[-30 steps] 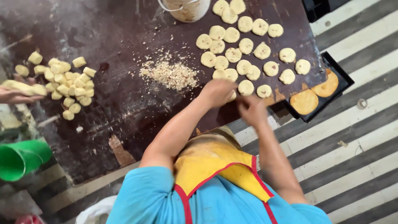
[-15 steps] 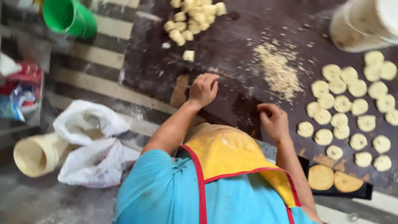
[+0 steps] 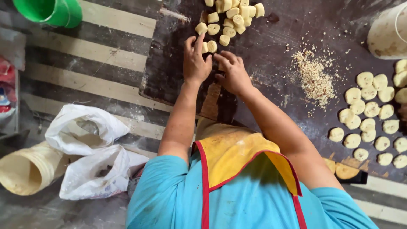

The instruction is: The recorder is preparing small rounds of dough, pressing them into crushed nuts, and placing them on trays in a bakery setting.

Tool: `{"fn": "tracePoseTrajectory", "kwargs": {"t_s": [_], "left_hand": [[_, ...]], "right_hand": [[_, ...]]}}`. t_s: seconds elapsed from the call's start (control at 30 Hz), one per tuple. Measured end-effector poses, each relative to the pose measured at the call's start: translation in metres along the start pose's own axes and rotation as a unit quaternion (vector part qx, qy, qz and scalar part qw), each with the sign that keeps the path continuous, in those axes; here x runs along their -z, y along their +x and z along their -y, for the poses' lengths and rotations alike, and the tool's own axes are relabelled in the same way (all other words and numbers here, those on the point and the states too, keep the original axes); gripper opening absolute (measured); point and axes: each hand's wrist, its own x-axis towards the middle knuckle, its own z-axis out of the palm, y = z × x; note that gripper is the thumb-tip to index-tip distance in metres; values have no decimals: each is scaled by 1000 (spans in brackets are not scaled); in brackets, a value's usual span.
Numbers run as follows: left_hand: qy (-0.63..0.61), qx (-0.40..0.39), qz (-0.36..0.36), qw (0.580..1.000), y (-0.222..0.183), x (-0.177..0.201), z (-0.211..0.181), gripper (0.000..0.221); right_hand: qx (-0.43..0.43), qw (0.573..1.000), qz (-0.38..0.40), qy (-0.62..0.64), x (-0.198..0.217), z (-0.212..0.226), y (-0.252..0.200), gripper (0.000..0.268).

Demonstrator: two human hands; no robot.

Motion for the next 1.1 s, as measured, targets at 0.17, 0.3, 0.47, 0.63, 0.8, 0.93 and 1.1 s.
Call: {"fn": "tracePoseTrajectory", "kwargs": {"t_s": [0.17, 0.3, 0.47, 0.63, 0.8, 0.93, 1.1], "left_hand": [[22, 14, 93, 995, 7, -15, 52, 56], [-50, 45, 92, 993, 7, 14, 41, 42], [-81, 56, 190, 977, -2, 21, 14, 37], [-102, -11, 295, 950, -26, -11, -12, 39], [-107, -66, 367, 921, -52, -53, -44, 34], [-127, -85, 347, 925, -48, -93, -92, 31], [-118, -137, 268, 946, -26, -180, -148, 35]], "right_hand": [[-59, 997, -38, 15, -14, -26, -18, 39], [-208, 970, -91, 86, 18, -37, -76, 31], [-353, 904, -206, 126, 46, -61, -180, 38], [-456, 832, -286, 131, 61, -92, -243, 33], [-422, 853, -305, 22, 89, -102, -260, 28], [-407, 860, -308, -7, 117, -114, -258, 26], [-325, 896, -292, -76, 145, -120, -219, 26]]}}
